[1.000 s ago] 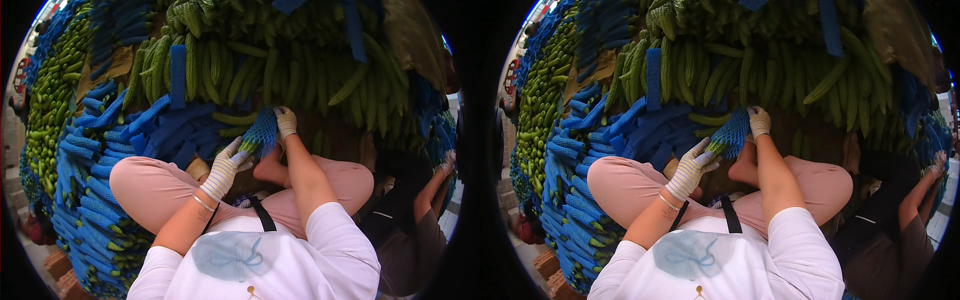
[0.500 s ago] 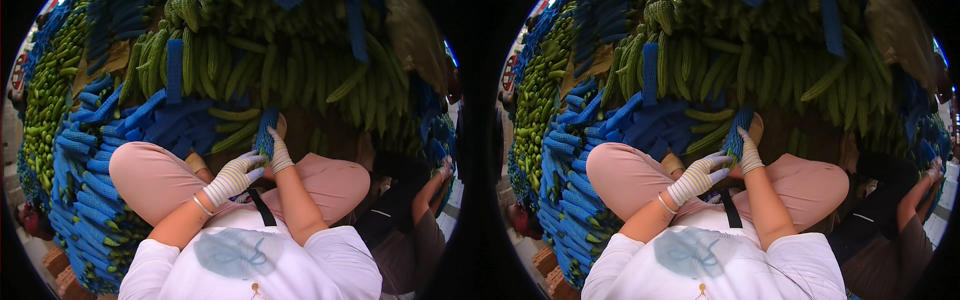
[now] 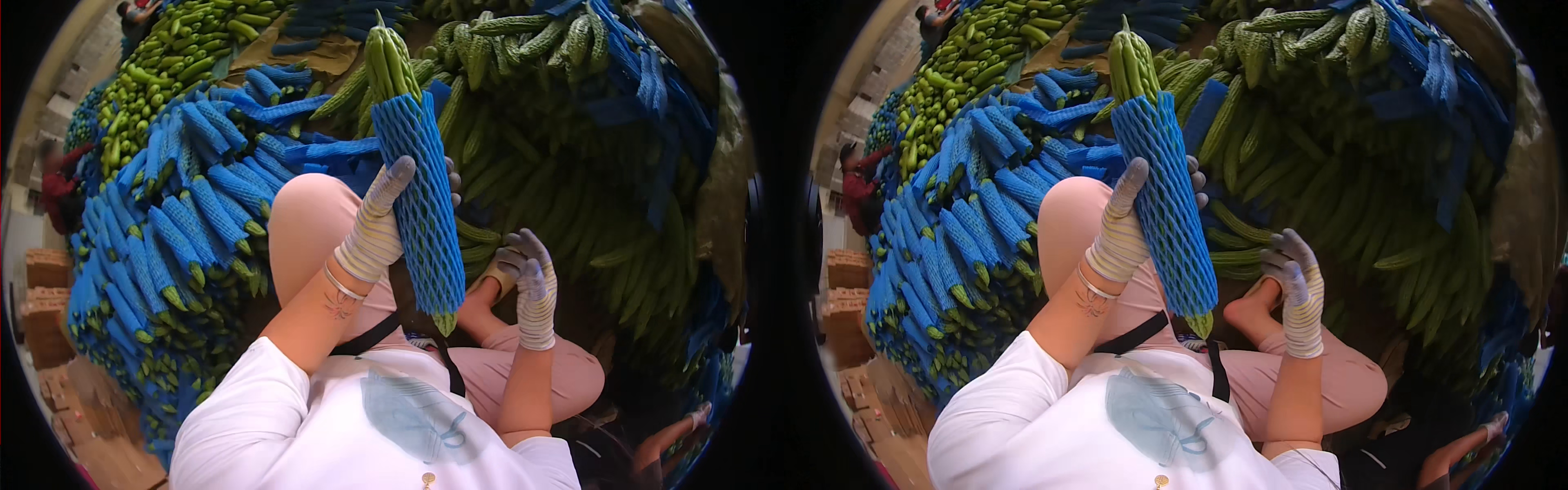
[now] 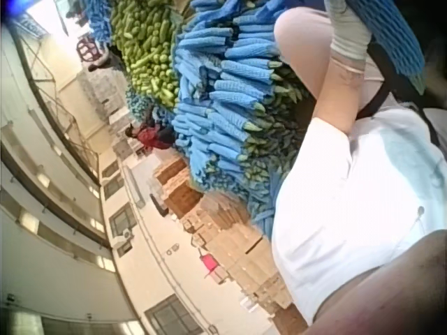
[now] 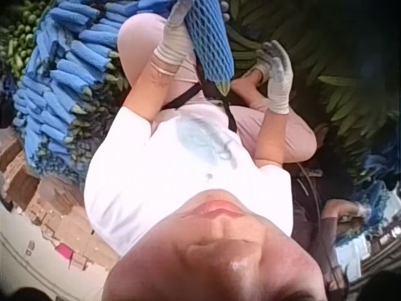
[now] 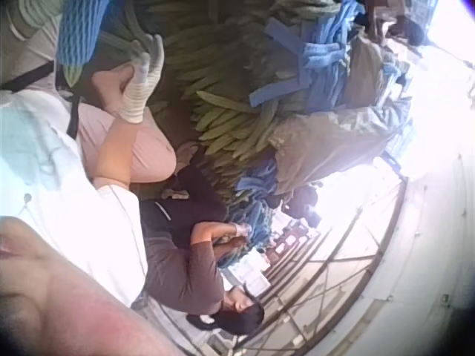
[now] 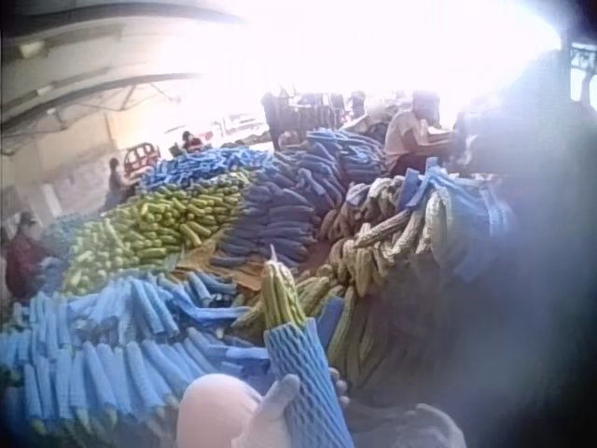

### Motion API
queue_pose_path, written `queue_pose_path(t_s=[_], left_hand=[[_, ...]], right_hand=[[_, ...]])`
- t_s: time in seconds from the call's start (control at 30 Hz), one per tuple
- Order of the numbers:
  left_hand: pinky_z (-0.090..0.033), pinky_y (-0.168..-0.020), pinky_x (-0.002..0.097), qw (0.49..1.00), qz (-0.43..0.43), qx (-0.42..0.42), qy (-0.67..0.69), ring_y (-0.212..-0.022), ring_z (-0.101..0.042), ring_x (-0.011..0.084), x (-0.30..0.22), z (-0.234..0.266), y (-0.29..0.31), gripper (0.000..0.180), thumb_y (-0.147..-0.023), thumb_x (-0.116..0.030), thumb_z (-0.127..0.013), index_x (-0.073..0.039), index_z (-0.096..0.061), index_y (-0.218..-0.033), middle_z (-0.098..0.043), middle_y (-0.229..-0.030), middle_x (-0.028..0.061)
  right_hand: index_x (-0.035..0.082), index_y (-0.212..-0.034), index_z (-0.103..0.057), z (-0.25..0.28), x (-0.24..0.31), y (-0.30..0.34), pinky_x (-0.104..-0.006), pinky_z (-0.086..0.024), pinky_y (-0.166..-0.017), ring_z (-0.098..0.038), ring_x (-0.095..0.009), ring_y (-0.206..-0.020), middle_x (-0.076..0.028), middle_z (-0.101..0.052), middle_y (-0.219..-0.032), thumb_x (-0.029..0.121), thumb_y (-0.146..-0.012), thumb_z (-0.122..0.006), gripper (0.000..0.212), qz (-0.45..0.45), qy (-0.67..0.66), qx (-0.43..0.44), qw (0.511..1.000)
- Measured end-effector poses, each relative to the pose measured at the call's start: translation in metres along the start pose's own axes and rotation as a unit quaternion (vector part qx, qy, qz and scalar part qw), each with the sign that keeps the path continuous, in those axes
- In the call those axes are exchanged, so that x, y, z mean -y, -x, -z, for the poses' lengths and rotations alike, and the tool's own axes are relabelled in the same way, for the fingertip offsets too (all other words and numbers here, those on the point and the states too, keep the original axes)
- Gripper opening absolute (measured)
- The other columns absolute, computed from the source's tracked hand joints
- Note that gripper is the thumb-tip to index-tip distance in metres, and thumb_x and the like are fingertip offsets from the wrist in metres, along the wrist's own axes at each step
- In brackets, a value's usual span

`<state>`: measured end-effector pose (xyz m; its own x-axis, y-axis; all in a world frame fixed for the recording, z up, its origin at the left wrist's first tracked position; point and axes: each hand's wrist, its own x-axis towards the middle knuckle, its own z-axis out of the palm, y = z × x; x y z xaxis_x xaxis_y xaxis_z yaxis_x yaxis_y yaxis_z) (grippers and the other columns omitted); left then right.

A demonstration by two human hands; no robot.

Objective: The recorder is putting protective blue mesh sleeves on bitter melons and sorting them into piles.

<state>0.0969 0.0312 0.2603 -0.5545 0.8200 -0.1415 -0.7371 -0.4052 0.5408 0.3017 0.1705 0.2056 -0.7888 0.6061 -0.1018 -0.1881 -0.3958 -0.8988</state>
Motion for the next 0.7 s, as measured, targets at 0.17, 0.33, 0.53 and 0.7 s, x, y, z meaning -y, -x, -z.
queue_pose_path(t_s=[0.17, 0.33, 0.53, 0.7], left_hand=[[-0.051, -0.085, 0.0373, 0.952, -0.281, -0.105, -0.065, -0.092, -0.06, 0.0227, -0.128, 0.026, 0.1, 0.062, -0.079, -0.054, -0.06, 0.0, -0.052, -0.109, -0.059, -0.093, 0.011], [-0.049, -0.079, 0.0408, 0.786, -0.453, -0.418, -0.045, -0.077, -0.056, 0.0267, -0.174, 0.12, 0.275, 0.057, -0.077, -0.056, -0.06, -0.003, -0.054, -0.094, -0.059, -0.083, 0.0116], [-0.045, -0.086, 0.0459, 0.413, -0.453, -0.781, 0.121, -0.099, -0.055, 0.0315, -0.058, 0.255, 0.574, 0.08, -0.066, -0.05, -0.074, -0.003, -0.045, -0.124, -0.053, -0.119, 0.0175], [-0.045, -0.091, 0.0447, 0.152, -0.345, -0.915, 0.146, -0.104, -0.055, 0.0319, -0.016, 0.203, 0.603, 0.085, -0.065, -0.045, -0.076, 0.0, -0.04, -0.128, -0.05, -0.124, 0.0179]], right_hand=[[0.005, -0.128, -0.046, 0.096, -0.011, -0.042, -0.0317, -0.044, -0.087, -0.056, -0.023, -0.101, -0.012, -0.055, -0.118, 0.033, -0.088, -0.058, 0.049, -0.083, 0.194, -0.118, 0.97], [0.005, -0.126, -0.049, 0.107, -0.06, -0.086, -0.0289, -0.041, -0.09, -0.053, -0.021, -0.107, -0.01, -0.055, -0.121, 0.029, -0.09, -0.056, 0.044, -0.129, 0.283, -0.061, 0.948], [0.005, -0.124, -0.052, 0.035, -0.075, -0.084, -0.0274, -0.04, -0.093, -0.053, -0.017, -0.107, -0.01, -0.057, -0.118, 0.024, -0.092, -0.052, 0.037, -0.061, 0.378, 0.116, 0.917], [0.006, -0.124, -0.053, 0.052, -0.069, -0.087, -0.0298, -0.041, -0.092, -0.053, -0.019, -0.107, -0.011, -0.056, -0.119, 0.027, -0.091, -0.055, 0.039, -0.091, 0.374, 0.105, 0.917]])
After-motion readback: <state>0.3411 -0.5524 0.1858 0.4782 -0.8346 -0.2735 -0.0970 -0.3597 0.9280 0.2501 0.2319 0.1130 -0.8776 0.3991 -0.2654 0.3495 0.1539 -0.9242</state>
